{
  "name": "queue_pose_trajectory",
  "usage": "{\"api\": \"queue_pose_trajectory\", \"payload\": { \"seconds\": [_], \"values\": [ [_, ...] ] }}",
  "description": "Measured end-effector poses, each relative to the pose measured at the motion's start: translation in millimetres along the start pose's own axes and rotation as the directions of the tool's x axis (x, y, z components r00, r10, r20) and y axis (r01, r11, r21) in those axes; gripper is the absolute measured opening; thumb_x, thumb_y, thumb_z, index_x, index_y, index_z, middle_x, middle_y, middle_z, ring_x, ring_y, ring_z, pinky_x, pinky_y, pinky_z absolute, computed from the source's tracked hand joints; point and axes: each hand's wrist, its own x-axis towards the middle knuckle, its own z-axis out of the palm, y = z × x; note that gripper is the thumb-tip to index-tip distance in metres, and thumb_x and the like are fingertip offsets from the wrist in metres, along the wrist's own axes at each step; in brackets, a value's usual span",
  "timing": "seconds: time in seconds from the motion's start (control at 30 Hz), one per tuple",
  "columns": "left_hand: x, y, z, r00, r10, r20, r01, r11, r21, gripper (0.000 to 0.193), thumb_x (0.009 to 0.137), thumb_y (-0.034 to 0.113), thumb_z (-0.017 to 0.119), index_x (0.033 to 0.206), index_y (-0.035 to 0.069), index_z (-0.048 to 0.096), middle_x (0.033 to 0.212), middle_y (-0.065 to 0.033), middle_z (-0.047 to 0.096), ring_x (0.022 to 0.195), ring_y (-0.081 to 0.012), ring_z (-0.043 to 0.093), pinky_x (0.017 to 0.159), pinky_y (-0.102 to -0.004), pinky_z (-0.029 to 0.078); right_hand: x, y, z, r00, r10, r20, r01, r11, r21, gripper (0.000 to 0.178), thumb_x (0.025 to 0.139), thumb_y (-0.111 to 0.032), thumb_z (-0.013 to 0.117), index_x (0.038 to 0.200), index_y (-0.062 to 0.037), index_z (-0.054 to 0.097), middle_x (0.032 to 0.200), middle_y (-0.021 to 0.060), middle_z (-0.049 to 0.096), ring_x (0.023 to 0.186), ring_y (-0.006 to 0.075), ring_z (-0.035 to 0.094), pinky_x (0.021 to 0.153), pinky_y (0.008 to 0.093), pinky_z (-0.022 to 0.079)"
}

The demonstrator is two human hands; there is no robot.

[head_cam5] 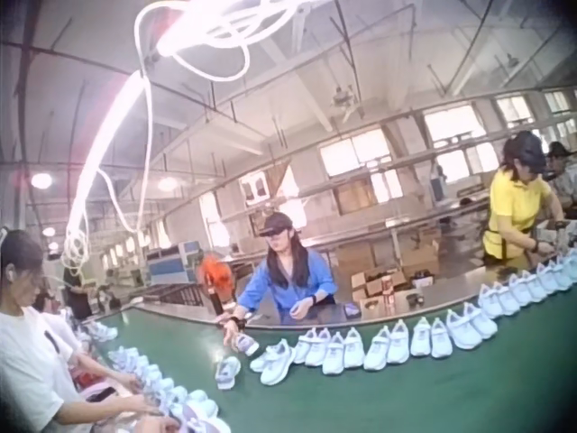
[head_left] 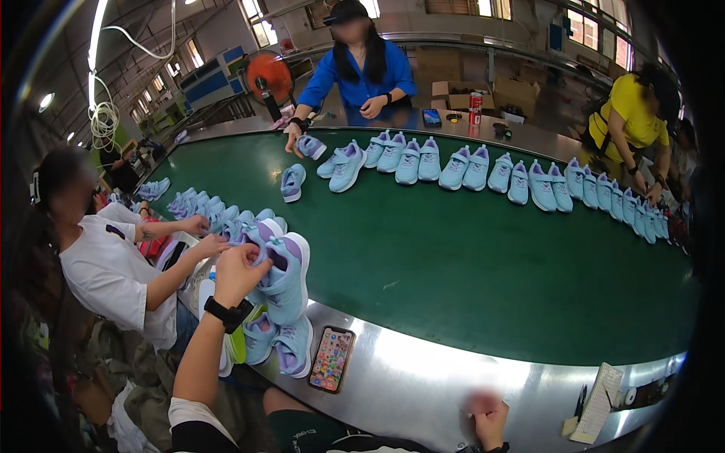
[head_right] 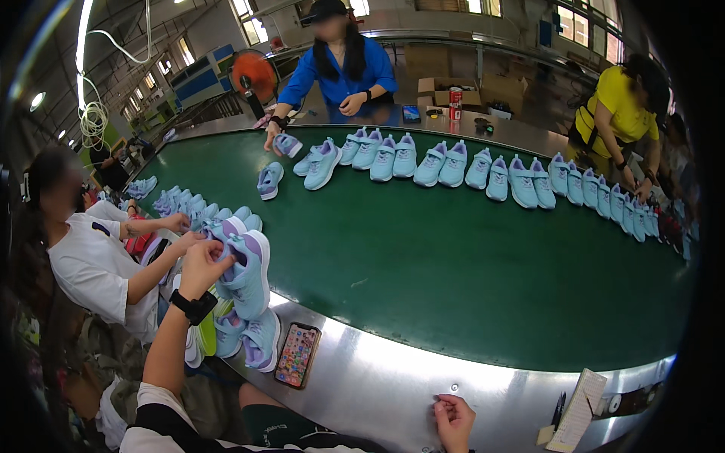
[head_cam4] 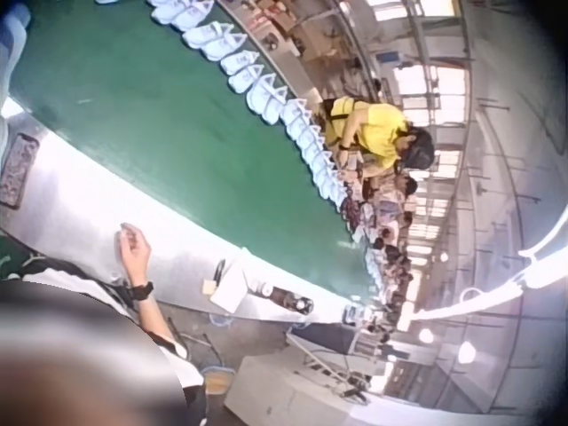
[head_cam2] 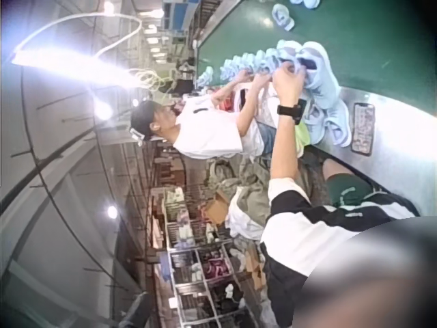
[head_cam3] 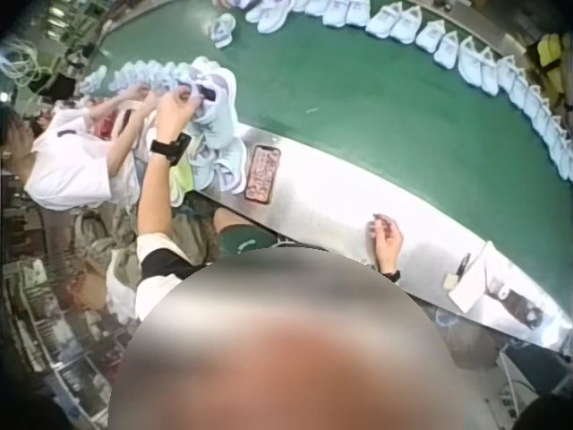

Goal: The person picks up pairs of light blue and black sneakers from a conveyor belt, turns them over to inspect the soles and uppers, and places them back on the belt. The person repeats this process for multiple pairs while other workers handle shoes in the background.

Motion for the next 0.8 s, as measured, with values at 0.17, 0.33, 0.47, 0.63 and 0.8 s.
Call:
{"api": "queue_pose_trajectory", "payload": {
  "seconds": [0.17,0.33,0.47,0.63,0.8],
  "values": [
    [-10,-4,-9,0.989,-0.071,0.133,0.087,0.989,-0.122,0.028,0.073,0.016,0.081,0.083,-0.005,0.067,0.069,-0.0012,0.061,0.063,-0.0080,0.055,0.058,-0.0242,0.044,0,-2,5,1.000,-0.022,-0.009,0.022,1.000,0.010,0.019,0.096,-0.009,0.063,0.113,0.0003,0.064,0.100,0.0073,0.070,0.079,0.0105,0.064,0.066,0.0227,0.052],
    [-14,2,-22,0.975,-0.085,0.206,0.120,0.979,-0.163,0.025,0.075,0.015,0.079,0.085,-0.005,0.069,0.070,0.0000,0.063,0.064,-0.0062,0.055,0.060,-0.0220,0.044,2,-1,12,0.999,-0.033,-0.001,0.033,0.999,0.008,0.018,0.096,-0.009,0.063,0.112,0.0002,0.065,0.099,0.0075,0.070,0.079,0.0101,0.064,0.065,0.0225,0.052],
    [5,-13,-23,0.978,-0.076,0.194,0.111,0.978,-0.176,0.027,0.074,0.017,0.080,0.084,-0.005,0.069,0.068,-0.0017,0.064,0.061,-0.0071,0.056,0.057,-0.0228,0.044,3,1,17,0.999,-0.045,-0.016,0.045,0.999,-0.025,0.018,0.096,-0.010,0.063,0.111,0.0003,0.065,0.096,0.0067,0.070,0.077,0.0097,0.064,0.065,0.0223,0.052],
    [85,-62,-3,0.976,-0.116,0.183,0.136,0.986,-0.096,0.029,0.069,0.024,0.080,0.077,-0.002,0.070,0.062,-0.0074,0.063,0.057,-0.0129,0.059,0.055,-0.0289,0.047,-1,-5,24,0.999,0.024,-0.037,-0.024,0.999,-0.023,0.018,0.097,-0.011,0.063,0.110,0.0000,0.066,0.091,0.0053,0.070,0.076,0.0100,0.064,0.065,0.0224,0.052],
    [282,-62,8,0.990,-0.098,-0.105,0.110,0.988,0.112,0.036,0.072,0.040,0.072,0.088,0.008,0.075,0.096,-0.0173,0.072,0.095,-0.0331,0.069,0.084,-0.0445,0.053,-3,-16,32,0.997,0.055,-0.052,-0.060,0.993,-0.106,0.019,0.097,-0.013,0.063,0.111,-0.0011,0.067,0.091,0.0053,0.070,0.075,0.0102,0.064,0.066,0.0236,0.052]
  ]
}}
